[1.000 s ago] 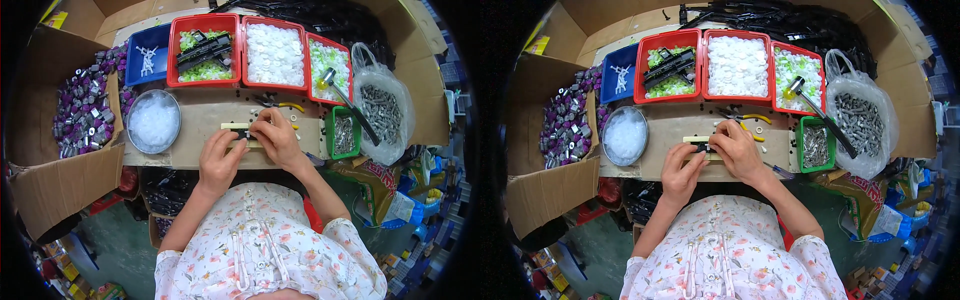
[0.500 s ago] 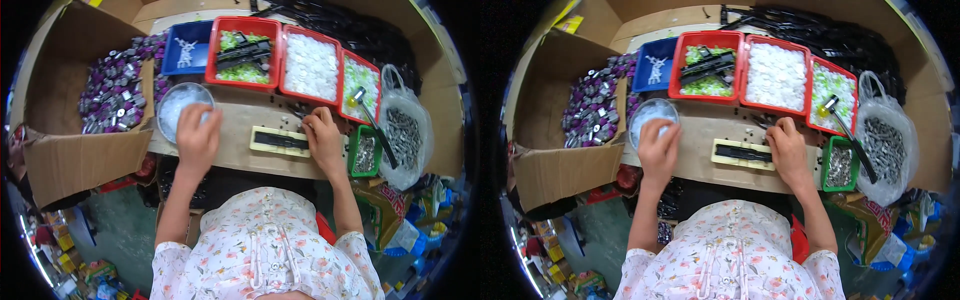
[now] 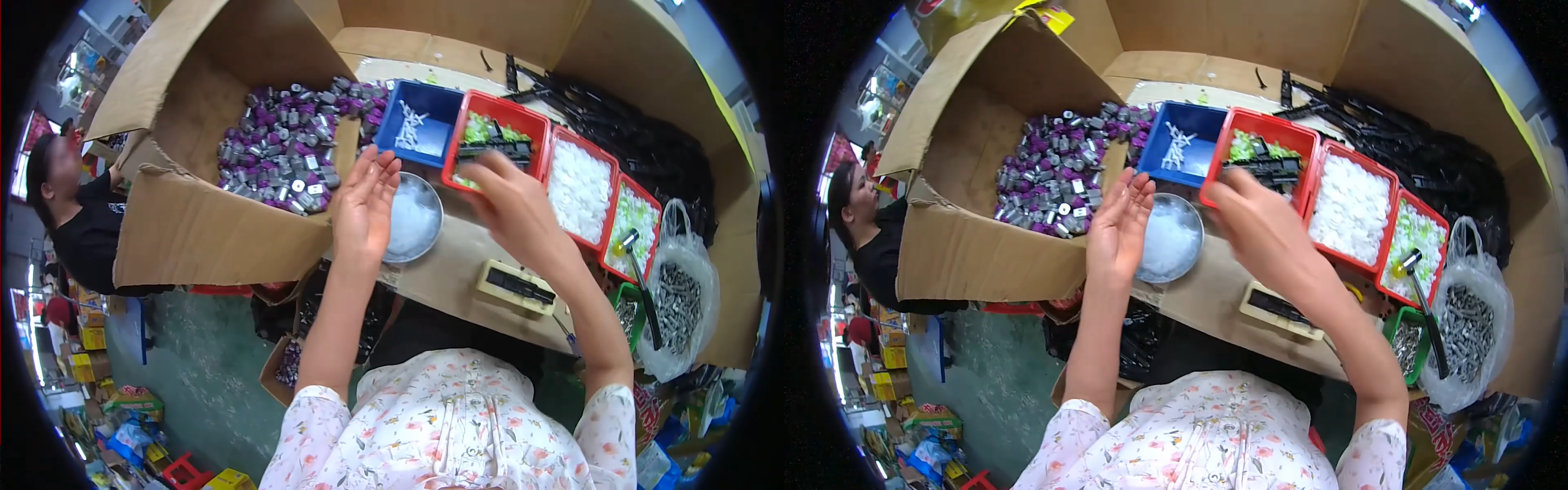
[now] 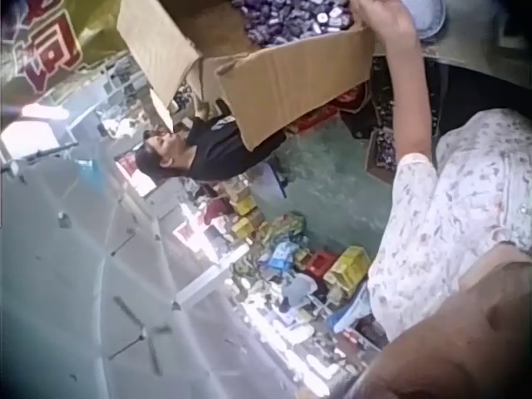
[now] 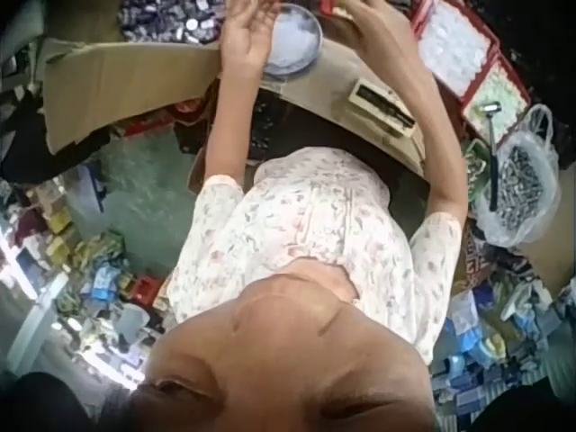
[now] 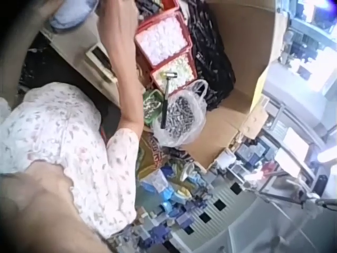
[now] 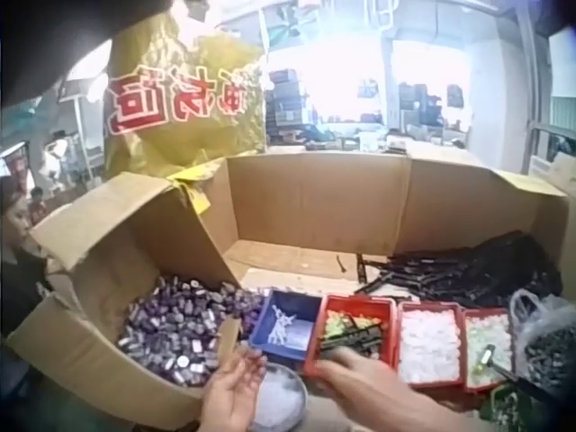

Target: Assembling small hardware and electrical components manually at a factory workbench.

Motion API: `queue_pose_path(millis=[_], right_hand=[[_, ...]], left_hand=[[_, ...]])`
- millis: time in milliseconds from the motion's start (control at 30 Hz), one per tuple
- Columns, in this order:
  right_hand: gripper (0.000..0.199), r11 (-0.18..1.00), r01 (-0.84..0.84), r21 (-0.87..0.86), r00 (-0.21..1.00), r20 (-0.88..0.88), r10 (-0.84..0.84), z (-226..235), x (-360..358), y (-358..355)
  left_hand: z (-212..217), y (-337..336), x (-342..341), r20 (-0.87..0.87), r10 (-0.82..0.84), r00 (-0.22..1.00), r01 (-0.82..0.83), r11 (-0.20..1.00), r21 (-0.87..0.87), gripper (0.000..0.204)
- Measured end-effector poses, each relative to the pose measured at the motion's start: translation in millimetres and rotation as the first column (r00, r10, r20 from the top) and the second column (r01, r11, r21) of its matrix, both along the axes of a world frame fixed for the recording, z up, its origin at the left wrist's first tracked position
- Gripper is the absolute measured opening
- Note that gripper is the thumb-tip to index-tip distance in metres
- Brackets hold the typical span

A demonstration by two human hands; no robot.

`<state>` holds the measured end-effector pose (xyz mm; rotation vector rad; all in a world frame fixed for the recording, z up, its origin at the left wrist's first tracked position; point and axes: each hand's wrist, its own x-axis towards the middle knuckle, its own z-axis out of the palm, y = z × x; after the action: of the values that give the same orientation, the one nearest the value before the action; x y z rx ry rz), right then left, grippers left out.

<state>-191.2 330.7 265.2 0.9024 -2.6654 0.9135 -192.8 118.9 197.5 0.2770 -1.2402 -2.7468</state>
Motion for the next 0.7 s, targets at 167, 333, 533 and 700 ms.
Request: queue_pose_path(millis=[167, 333, 533, 700], right_hand=[[0.054, 0.933, -0.351, 0.075, 0.934, -0.047, 0.355, -12.4, -94.7, -124.8], [0.062, 0.79, -0.389, 0.474, 0.853, -0.138, 0.504, -29.3, -131.6, -192.3], [0.05, 0.715, -0.521, 0.467, 0.797, -0.033, 0.602, -46.3, -154.3, -208.7], [0.039, 0.821, -0.569, -0.044, 0.82, 0.032, 0.571, -60.2, -163.1, -202.3]], left_hand=[[-28.5, -18.2, -14.4, -0.011, 0.058, 0.998, -0.044, 0.855, 0.517, 0.032], [-19.5, -12.5, -16.2, 0.111, 0.114, 0.987, -0.156, 0.838, 0.524, 0.031], [-8.8, -9.9, -17.3, 0.174, 0.122, 0.977, -0.193, 0.854, 0.484, 0.032], [-13.5, -10.5, -19.3, 0.176, 0.161, 0.971, -0.228, 0.843, 0.487, 0.031]])
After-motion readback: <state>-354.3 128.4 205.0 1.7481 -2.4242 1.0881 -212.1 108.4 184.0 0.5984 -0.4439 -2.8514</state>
